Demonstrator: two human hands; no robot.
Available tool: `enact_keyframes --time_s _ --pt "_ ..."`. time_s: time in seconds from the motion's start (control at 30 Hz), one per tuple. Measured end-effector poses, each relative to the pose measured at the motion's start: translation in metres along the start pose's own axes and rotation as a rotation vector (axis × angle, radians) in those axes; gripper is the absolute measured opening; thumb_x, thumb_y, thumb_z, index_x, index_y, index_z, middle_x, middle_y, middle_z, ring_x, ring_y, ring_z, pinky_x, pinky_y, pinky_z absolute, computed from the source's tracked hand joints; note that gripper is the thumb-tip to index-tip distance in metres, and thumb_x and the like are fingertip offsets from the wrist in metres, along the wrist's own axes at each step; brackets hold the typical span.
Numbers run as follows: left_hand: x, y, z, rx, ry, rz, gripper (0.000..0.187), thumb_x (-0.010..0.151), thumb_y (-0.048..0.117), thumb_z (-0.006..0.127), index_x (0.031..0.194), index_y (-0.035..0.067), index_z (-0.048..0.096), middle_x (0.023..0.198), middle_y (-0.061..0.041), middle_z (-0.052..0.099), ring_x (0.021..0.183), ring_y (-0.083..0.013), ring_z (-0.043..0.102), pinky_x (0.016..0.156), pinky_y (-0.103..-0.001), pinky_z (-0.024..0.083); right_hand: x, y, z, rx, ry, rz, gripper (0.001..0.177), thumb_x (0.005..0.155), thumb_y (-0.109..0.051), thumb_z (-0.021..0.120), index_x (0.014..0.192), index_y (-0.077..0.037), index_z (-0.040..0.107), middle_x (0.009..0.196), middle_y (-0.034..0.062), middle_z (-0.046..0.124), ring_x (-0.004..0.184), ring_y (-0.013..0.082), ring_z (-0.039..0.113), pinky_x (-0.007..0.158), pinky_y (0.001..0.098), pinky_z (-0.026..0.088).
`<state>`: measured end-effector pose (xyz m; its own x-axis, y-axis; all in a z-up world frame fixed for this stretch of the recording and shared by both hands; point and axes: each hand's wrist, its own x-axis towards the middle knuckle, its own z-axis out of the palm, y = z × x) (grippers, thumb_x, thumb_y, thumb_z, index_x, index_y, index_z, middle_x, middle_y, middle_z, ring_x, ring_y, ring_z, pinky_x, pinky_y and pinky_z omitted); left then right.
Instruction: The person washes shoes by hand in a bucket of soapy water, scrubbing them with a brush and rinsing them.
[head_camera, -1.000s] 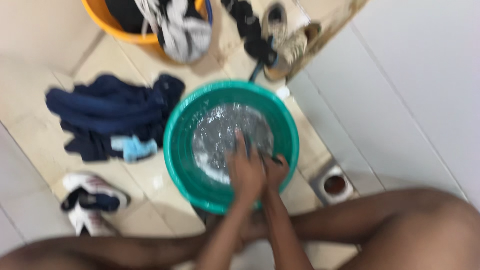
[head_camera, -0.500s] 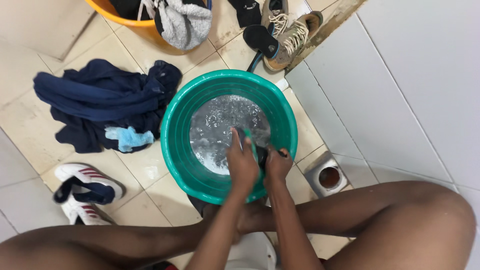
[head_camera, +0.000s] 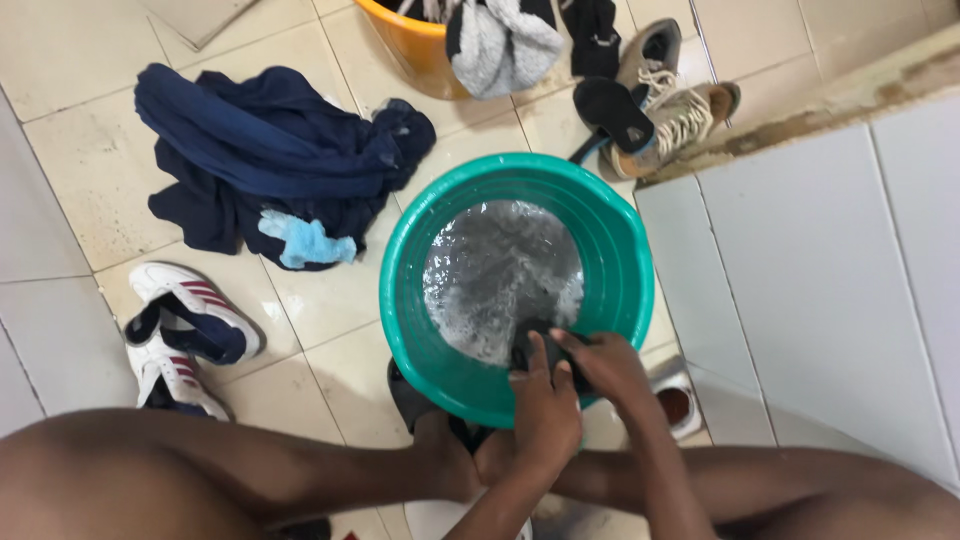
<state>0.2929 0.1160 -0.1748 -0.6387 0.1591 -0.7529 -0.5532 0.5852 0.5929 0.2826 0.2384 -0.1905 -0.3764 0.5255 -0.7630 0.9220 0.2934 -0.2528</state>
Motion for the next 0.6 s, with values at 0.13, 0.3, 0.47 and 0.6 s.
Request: enact_keyframes --time_s 0.13,0.3,0.47,0.6 --pt "-0.006 0.019 -0.026 -0.020 -0.099 -0.052 0.062 0.100 0.034 0.050 0.158 0.019 0.034 0.126 -0.030 0.052 0.101 -0.0419 0.066 0.093 -0.043 0.051 -0.013 -0.003 -0.005 0.291 0.140 -0.120 0.043 0.080 -0.038 0.080 0.104 -0.001 0.081 0.083 0.0192 0.078 0.077 0.0279 0.073 0.072 0.0388 0.056" --pt "0.040 -0.008 -0.001 0.134 0.275 0.396 0.055 0.100 0.030 0.059 0.153 0.018 0.050 0.114 -0.036 0.058 0.099 -0.0491 0.062 0.081 -0.050 0.052 0.020 0.009 0.018 0.251 0.566 -0.607 0.042 0.088 -0.034 0.084 0.112 0.000 0.078 0.097 0.0161 0.075 0.085 0.0190 0.071 0.076 0.0308 0.054" --pt "0.160 -0.002 -0.024 0.152 0.362 0.341 0.049 0.100 0.028 0.057 0.148 0.017 0.055 0.106 -0.031 0.065 0.092 -0.0489 0.064 0.076 -0.056 0.051 0.047 0.013 0.030 0.532 0.472 -0.544 0.043 0.097 -0.042 0.076 0.111 -0.002 0.079 0.093 -0.0030 0.071 0.081 0.0070 0.064 0.072 0.0246 0.049" --pt "0.092 -0.009 -0.001 -0.034 0.141 0.605 0.050 0.100 0.030 0.049 0.148 0.018 0.053 0.098 -0.023 0.075 0.088 -0.0418 0.070 0.079 -0.051 0.054 0.053 0.008 0.028 0.709 0.322 -0.003 0.044 0.093 -0.044 0.074 0.109 -0.003 0.079 0.066 -0.0007 0.050 0.058 0.0103 0.040 0.052 0.0312 0.034"
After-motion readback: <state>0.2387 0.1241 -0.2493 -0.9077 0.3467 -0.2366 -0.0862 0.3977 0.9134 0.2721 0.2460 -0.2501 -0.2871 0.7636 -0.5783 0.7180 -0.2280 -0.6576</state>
